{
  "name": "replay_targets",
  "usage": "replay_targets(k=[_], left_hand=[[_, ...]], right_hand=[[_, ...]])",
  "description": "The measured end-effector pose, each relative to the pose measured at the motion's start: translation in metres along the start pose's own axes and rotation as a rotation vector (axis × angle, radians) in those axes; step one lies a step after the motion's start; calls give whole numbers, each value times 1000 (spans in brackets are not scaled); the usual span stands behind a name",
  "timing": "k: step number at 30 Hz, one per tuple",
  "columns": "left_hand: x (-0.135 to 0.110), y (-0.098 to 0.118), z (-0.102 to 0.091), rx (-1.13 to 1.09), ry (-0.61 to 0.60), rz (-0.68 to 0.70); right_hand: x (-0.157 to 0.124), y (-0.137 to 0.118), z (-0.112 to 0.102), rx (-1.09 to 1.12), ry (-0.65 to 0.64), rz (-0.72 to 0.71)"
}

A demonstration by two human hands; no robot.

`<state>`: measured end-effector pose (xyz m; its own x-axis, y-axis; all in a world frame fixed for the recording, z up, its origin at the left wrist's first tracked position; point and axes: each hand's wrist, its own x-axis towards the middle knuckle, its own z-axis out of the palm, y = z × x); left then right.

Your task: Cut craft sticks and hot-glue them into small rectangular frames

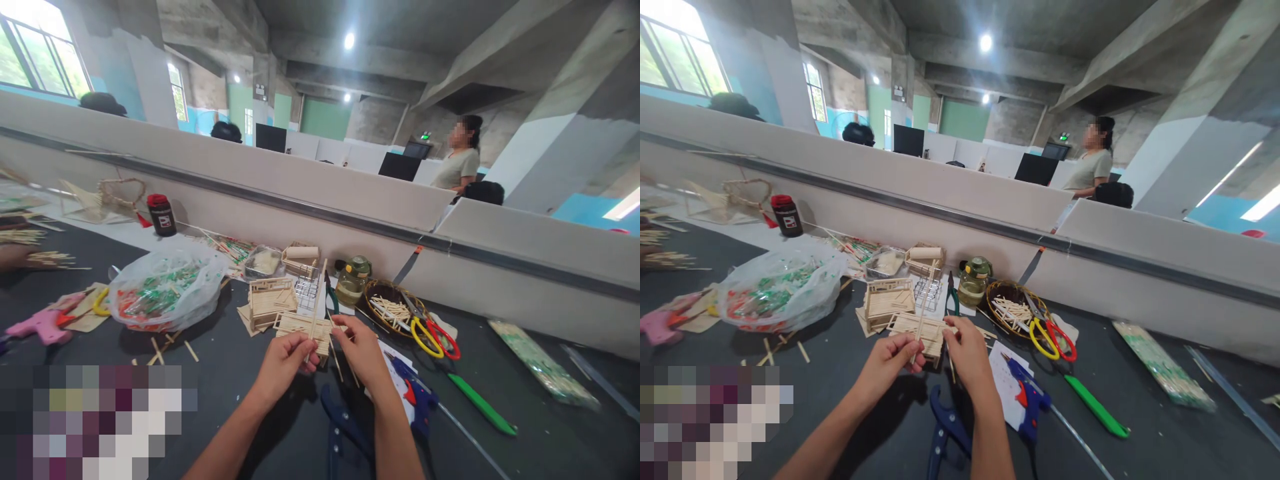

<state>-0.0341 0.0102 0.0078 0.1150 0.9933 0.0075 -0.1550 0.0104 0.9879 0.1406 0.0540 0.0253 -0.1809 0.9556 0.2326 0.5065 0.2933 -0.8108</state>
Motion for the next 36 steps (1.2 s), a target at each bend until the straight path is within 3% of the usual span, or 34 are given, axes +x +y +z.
replay_targets(k=[6, 13, 19, 25, 28, 31, 36], left_hand=[[-4, -2, 8, 127, -48, 86], [-5, 4, 7, 180, -118, 116], [-4, 5, 2, -131, -185, -21], [-5, 4, 4, -196, -132, -75], [-7, 7, 5, -226, -128, -118], [-9, 8, 5, -241, -144, -159], [-11, 5, 10, -249, -168, -262]], right_hand=[[-1, -26, -2, 356, -91, 98], [-4, -32, 3, 397, -77, 59], [-7, -36, 1, 470, -155, 47], [-7, -43, 6, 368, -125, -23], [-6, -43, 9, 404, -118, 33], [-7, -38, 12, 462, -140, 100], [-18, -24, 13, 340, -69, 20]])
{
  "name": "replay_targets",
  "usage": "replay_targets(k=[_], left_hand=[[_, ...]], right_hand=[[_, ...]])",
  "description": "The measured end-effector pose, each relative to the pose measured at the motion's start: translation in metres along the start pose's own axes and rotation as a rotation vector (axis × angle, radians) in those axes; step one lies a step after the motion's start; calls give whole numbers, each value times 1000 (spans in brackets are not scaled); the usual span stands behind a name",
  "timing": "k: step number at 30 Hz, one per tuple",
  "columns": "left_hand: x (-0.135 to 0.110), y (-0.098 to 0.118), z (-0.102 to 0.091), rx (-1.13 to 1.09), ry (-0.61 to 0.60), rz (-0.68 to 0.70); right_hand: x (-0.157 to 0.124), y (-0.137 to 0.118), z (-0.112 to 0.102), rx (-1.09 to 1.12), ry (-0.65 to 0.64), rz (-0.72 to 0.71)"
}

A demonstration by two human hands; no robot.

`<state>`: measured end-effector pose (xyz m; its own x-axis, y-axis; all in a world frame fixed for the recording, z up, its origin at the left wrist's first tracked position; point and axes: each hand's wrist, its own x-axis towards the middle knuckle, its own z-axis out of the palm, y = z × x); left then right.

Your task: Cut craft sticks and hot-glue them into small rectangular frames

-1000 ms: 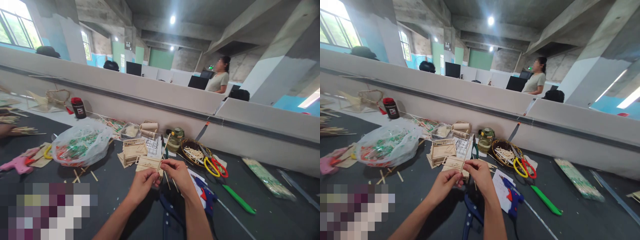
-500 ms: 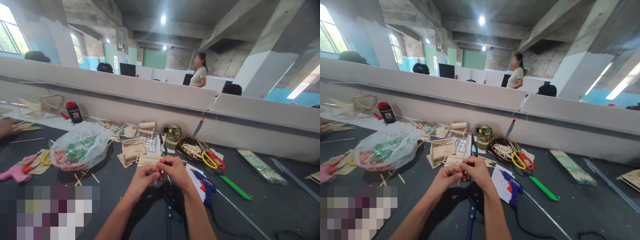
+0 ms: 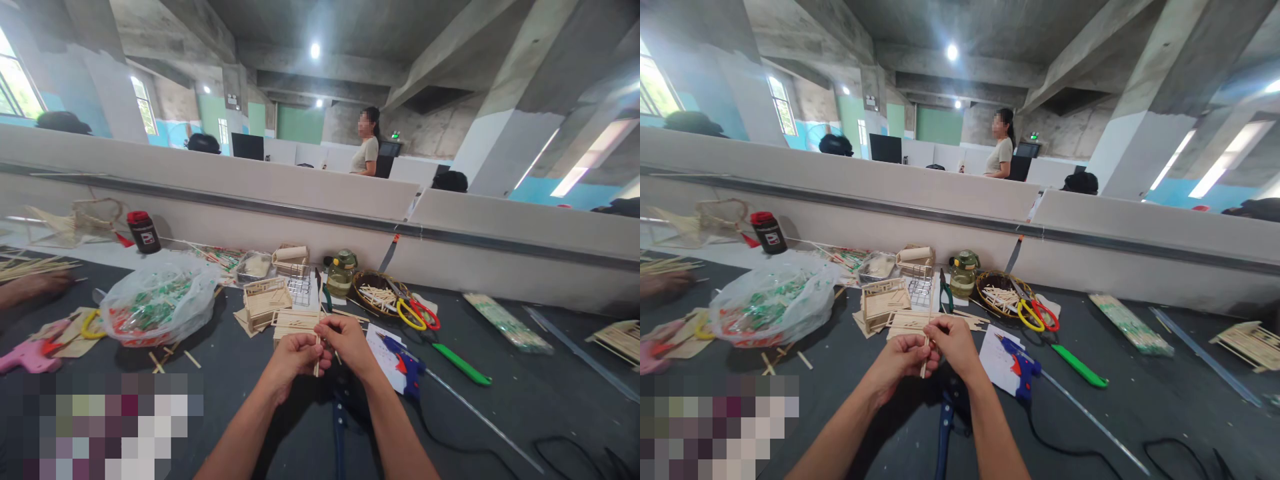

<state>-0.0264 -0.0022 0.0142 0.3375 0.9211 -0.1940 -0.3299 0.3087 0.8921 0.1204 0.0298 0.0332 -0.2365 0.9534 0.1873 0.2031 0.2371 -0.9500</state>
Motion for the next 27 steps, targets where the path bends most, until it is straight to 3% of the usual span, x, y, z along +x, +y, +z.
replay_targets(k=[4, 7, 13, 22, 27], left_hand=[[1, -6, 6, -7, 0, -8], [1, -9, 11, -1, 37, 1], [2, -15, 16, 11, 43, -28], [4, -19, 16, -35, 5, -43], [9, -22, 15, 17, 56, 43]], right_hand=[[-8, 9, -1, -87, 74, -15], [-12, 14, -1, -6, 91, 59], [-20, 20, -8, 251, -70, 261], [-18, 31, -13, 130, -4, 111], [-16, 28, -8, 0, 39, 44]])
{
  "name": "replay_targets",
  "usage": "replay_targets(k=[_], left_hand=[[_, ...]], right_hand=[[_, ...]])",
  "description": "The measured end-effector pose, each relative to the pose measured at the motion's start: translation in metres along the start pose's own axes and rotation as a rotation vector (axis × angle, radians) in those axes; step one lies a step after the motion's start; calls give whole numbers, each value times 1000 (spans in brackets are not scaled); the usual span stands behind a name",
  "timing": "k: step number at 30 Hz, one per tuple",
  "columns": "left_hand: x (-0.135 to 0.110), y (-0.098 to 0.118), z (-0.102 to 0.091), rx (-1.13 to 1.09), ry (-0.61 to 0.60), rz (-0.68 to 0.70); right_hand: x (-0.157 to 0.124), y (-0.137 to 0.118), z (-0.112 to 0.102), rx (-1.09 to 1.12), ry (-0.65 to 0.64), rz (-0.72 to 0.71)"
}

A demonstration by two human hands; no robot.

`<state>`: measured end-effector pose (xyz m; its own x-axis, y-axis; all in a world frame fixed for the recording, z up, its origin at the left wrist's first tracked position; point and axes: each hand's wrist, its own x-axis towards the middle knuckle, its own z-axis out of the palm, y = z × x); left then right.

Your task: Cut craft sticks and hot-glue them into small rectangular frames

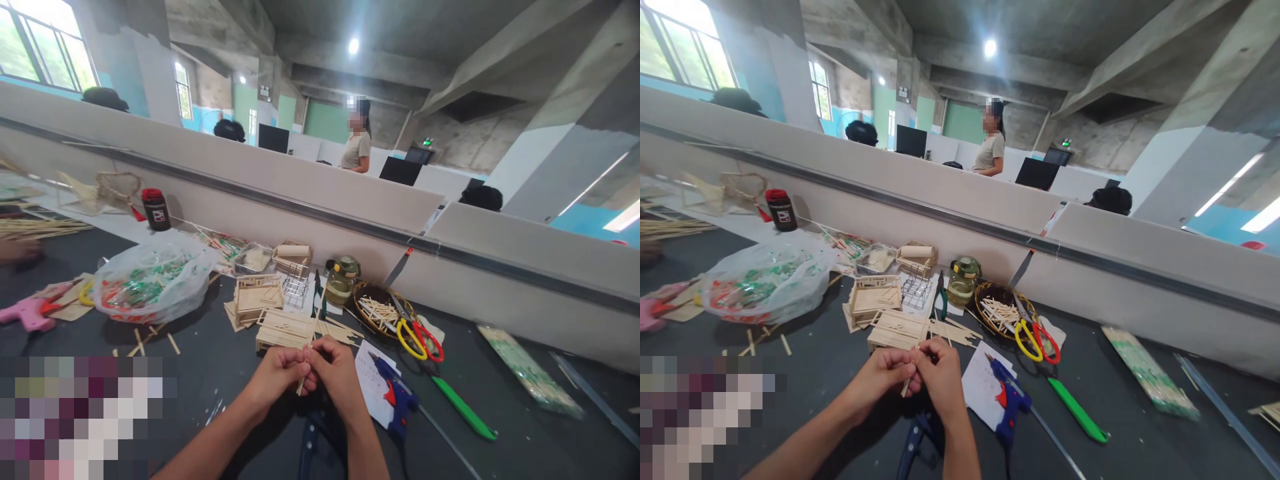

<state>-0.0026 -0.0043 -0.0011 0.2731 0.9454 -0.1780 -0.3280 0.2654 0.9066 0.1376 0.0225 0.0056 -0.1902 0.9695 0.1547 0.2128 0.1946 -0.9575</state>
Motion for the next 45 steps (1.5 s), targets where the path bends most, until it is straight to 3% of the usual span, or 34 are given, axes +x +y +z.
replay_targets(k=[5, 9, 12, 15, 26, 32, 35, 40, 45], left_hand=[[5, -5, 0, 24, 34, 26], [7, -8, 0, 16, 100, -2], [7, -9, 0, 6, 127, 0], [7, -9, 0, 9, 141, 28], [4, 0, -2, -30, 121, 31], [2, 5, -5, -111, 74, 57], [-1, 8, -6, -182, 18, 59], [-6, 16, -10, -120, -6, 83], [-10, 14, -13, -7, -260, -130]], right_hand=[[-4, -9, -13, -169, -36, 45], [-26, -11, -33, -508, -87, 156], [-50, -1, -35, -842, -77, 250], [-69, 14, -31, -961, -173, 295], [-70, 18, -26, -1137, -308, 288], [-67, -3, -46, -815, -342, 191], [-63, -10, -59, -650, -228, 124], [-62, 2, -69, -589, 166, 37], [-60, 8, -60, -591, 281, -88]])
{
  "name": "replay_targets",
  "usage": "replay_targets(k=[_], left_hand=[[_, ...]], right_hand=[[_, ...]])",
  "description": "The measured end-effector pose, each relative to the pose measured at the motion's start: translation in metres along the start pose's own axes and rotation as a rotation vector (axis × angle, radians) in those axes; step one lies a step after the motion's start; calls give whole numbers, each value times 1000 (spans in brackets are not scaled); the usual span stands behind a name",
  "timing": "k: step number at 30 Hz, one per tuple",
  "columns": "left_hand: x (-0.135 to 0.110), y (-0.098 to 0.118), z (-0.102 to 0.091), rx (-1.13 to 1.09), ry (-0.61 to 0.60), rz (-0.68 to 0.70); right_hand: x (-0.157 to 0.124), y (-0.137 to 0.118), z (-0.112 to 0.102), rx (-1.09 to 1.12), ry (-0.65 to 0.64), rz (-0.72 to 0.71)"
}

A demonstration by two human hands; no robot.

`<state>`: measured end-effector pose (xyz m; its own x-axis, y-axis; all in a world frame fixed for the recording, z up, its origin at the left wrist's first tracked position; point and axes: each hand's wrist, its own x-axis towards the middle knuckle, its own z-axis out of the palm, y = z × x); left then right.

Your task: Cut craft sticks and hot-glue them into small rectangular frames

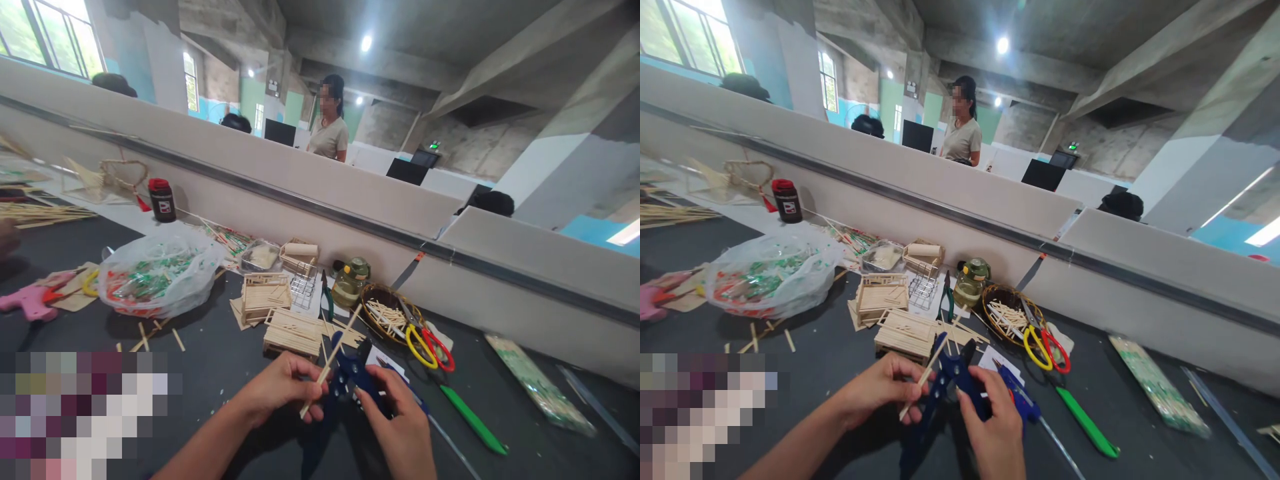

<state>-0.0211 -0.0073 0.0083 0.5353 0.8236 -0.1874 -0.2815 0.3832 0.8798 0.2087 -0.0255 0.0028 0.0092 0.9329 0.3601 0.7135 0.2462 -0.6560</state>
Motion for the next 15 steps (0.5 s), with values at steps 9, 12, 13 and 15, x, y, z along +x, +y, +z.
replay_targets(k=[9, 12, 13, 15], left_hand=[[4, -4, 8, 61, 24, 111], [7, -4, 7, 35, 116, 131], [8, -4, 6, 31, 131, 141], [9, -4, 2, 50, 137, 171]], right_hand=[[0, -11, 28, -142, 110, -153], [0, -15, 33, -242, 111, -194], [0, -18, 35, -267, 86, -223], [-1, -22, 38, -312, 31, -272]])
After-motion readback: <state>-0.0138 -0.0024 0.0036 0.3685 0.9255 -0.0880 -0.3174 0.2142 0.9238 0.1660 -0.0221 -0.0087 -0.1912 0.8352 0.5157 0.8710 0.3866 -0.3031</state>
